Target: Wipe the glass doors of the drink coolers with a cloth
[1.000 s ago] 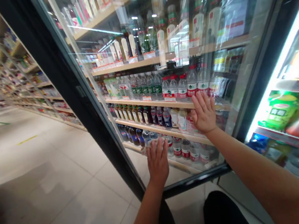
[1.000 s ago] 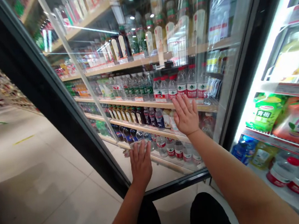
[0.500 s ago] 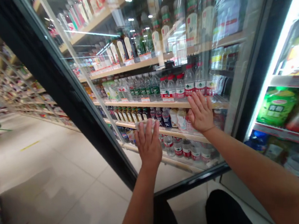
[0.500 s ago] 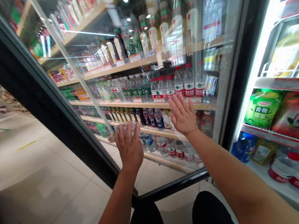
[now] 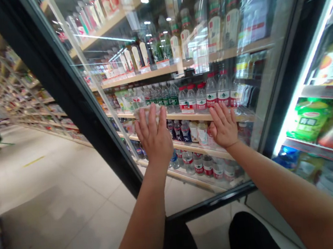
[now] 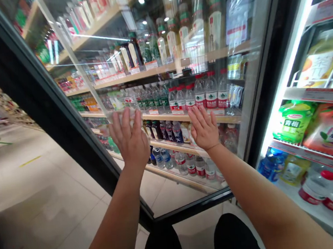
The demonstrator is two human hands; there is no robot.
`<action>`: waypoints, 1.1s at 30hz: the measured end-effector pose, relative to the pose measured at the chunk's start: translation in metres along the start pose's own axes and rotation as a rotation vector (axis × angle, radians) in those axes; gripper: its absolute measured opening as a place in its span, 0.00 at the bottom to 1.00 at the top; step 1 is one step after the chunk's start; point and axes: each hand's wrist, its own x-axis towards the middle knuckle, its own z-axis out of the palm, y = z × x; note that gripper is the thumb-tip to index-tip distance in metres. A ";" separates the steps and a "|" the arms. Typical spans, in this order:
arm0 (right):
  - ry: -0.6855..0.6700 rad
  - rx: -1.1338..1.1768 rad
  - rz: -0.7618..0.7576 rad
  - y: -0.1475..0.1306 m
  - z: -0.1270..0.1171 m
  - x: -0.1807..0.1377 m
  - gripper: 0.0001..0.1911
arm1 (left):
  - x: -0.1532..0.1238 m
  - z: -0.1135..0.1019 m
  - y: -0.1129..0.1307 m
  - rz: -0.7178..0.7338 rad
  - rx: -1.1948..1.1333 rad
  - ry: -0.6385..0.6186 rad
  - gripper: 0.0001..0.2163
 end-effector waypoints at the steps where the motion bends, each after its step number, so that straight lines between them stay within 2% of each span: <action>1: -0.001 -0.004 0.000 0.000 0.000 0.000 0.31 | 0.002 0.000 -0.001 0.010 0.006 0.010 0.26; 6: -0.029 -0.002 0.022 0.000 0.000 -0.001 0.30 | 0.002 -0.002 -0.004 0.045 0.053 0.058 0.26; 10: -0.041 0.011 0.034 0.000 0.001 -0.002 0.31 | -0.018 0.002 -0.007 0.004 0.038 0.066 0.25; 14: -0.018 0.003 0.007 0.001 0.001 -0.002 0.32 | -0.054 0.015 -0.011 -0.003 0.099 0.116 0.24; 19: 0.005 0.004 -0.009 0.001 0.000 -0.002 0.32 | -0.107 0.032 -0.016 0.086 0.161 0.164 0.24; 23: -0.055 0.004 0.040 0.000 0.000 -0.002 0.31 | -0.146 0.039 -0.020 0.146 0.168 0.117 0.24; 27: -0.018 0.015 0.029 -0.001 0.001 -0.004 0.32 | -0.181 0.044 -0.023 0.189 0.177 0.078 0.24; 33: -0.014 0.021 0.034 -0.002 0.002 -0.005 0.32 | -0.229 0.047 -0.030 0.173 0.140 -0.014 0.26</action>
